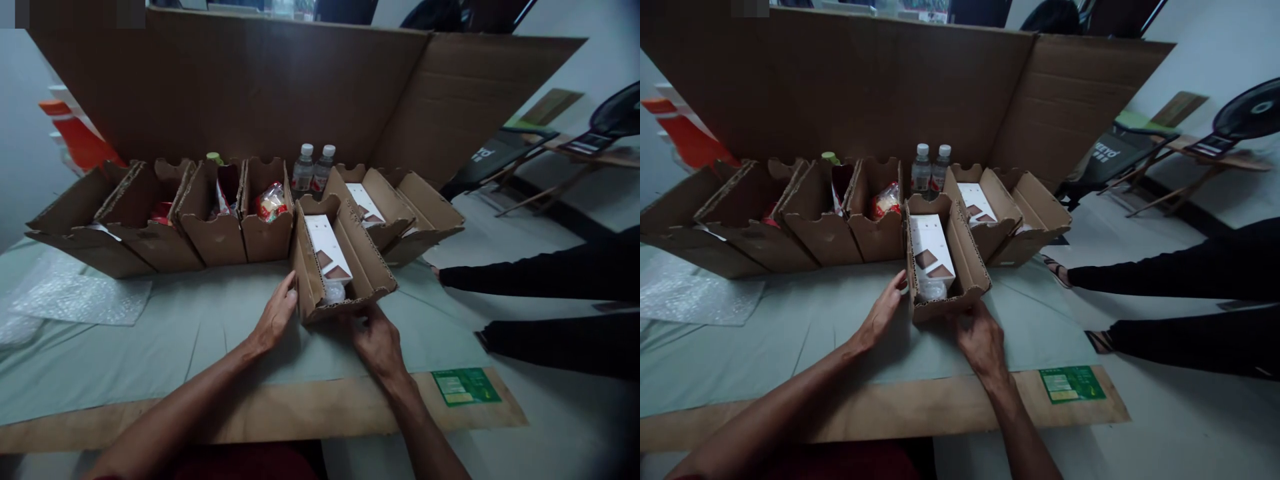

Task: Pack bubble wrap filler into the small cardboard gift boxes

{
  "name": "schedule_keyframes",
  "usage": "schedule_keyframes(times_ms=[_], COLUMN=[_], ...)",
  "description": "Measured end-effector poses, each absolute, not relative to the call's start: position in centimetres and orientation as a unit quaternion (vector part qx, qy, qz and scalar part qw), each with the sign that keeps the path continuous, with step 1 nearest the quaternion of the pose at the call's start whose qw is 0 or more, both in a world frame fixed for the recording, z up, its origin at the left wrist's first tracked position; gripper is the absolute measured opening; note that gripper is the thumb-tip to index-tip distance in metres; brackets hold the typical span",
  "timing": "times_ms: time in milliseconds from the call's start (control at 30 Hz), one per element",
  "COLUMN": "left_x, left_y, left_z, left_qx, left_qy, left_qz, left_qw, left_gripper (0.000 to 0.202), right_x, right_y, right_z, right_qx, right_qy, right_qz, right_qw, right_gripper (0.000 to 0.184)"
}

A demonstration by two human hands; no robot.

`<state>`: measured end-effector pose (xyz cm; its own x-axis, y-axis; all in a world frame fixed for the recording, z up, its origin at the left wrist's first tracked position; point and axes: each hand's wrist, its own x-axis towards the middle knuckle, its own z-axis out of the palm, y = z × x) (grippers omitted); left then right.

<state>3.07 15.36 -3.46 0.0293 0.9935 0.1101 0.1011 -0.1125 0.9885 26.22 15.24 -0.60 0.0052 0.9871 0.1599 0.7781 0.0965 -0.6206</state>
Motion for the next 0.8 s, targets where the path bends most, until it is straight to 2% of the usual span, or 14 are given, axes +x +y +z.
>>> schedule_keyframes(times_ms=[200, 267, 400, 533, 633, 733, 800], left_x=[4.2, 4.7, 5.1, 5.0, 4.9, 3.7, 2.0], left_y=[13.5, 15.3, 20.3, 23.0, 22.5, 19.8, 17.3], left_z=[-2.1, -2.0, -2.7, -3.4, -3.6, -3.8, -4.1], left_qx=[0.606, 0.634, 0.653, 0.666, 0.682, 0.701, 0.721], left_qy=[0.539, 0.534, 0.548, 0.541, 0.526, 0.507, 0.498], left_qz=[0.466, 0.441, 0.414, 0.403, 0.393, 0.381, 0.364], left_qw=[0.354, 0.343, 0.319, 0.318, 0.322, 0.326, 0.316], left_gripper=[0.036, 0.037, 0.057, 0.068, 0.068, 0.062, 0.057], right_x=[23.5, 22.5, 21.9, 22.4, 22.5, 23.5, 25.5], right_y=[20.5, 22.6, 24.7, 24.3, 24.1, 23.6, 22.8], right_z=[0.3, 0.5, -0.5, -2.8, -3.5, -1.7, 1.0], right_qx=[-0.694, -0.702, -0.693, -0.674, -0.657, -0.625, -0.576], right_qy=[-0.676, -0.668, -0.662, -0.661, -0.662, -0.673, -0.663], right_qz=[0.141, 0.139, 0.149, 0.178, 0.199, 0.237, 0.237], right_qw=[0.204, 0.204, 0.243, 0.277, 0.300, 0.315, 0.414], right_gripper=[0.028, 0.030, 0.034, 0.032, 0.025, 0.020, 0.033])
